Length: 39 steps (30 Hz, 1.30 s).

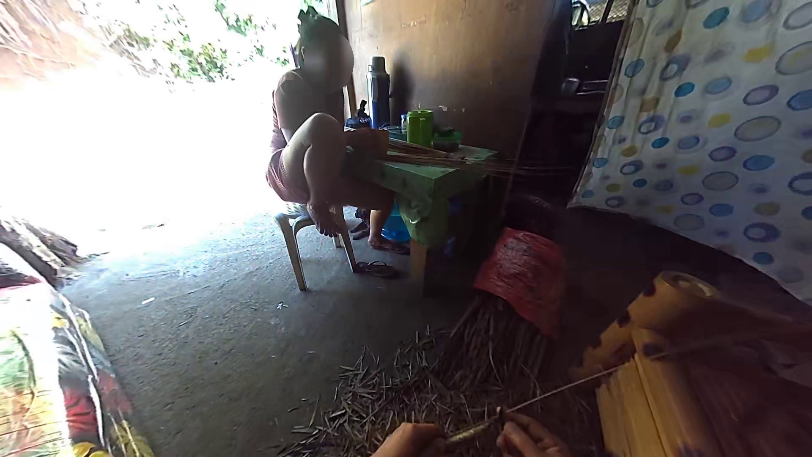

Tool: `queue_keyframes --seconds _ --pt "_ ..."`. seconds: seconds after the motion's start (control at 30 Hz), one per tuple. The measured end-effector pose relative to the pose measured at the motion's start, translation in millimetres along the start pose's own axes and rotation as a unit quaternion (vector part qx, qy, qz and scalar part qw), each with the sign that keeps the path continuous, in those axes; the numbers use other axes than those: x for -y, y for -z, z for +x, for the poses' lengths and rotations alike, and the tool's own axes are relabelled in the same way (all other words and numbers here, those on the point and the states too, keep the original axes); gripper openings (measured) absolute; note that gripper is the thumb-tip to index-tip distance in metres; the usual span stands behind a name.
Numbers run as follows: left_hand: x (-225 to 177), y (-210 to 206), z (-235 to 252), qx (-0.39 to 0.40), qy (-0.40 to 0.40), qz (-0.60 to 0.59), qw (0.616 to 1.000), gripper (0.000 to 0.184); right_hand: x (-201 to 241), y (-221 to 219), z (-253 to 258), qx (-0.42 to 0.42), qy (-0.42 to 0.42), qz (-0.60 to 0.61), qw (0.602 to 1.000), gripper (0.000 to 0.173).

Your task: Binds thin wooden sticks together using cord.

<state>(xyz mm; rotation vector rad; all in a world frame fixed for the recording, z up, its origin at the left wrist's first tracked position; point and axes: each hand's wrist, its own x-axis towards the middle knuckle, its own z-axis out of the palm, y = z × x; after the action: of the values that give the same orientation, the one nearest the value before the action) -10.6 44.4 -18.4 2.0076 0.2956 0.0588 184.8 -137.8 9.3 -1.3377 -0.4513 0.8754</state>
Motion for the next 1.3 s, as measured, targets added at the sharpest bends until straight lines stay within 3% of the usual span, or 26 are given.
queue_keyframes --seconds 0.2,0.4,0.6,0.67,0.8,1.0,1.17,1.3 --pt "0 -2 0 0.017 0.005 0.002 1.000 0.038 32 43 25 -0.125 0.037 0.065 0.989 0.029" --pt "2 -7 5 -0.012 0.000 -0.003 1.000 0.034 10 3 -2 -0.003 -0.048 -0.003 0.999 0.032" --pt "-2 -4 0 0.011 0.050 -0.035 0.998 0.034 38 39 28 -0.144 0.028 0.056 0.988 0.033" --pt "-1 -7 2 0.016 0.042 -0.046 0.998 0.034 35 38 23 -0.123 0.032 0.059 0.990 0.033" --pt "1 -5 0 0.018 0.044 -0.071 0.996 0.036 18 11 -1 -0.005 -0.034 0.038 0.999 0.032" --pt "2 0 -1 0.034 0.021 -0.055 0.998 0.037 40 42 26 -0.133 0.046 0.095 0.985 0.033" --pt "2 -4 1 0.038 0.026 -0.055 0.997 0.039 16 11 2 0.005 -0.032 0.065 0.997 0.032" --pt "-2 0 0 0.039 0.026 -0.058 0.997 0.039 29 24 11 -0.017 -0.011 0.062 0.998 0.032"
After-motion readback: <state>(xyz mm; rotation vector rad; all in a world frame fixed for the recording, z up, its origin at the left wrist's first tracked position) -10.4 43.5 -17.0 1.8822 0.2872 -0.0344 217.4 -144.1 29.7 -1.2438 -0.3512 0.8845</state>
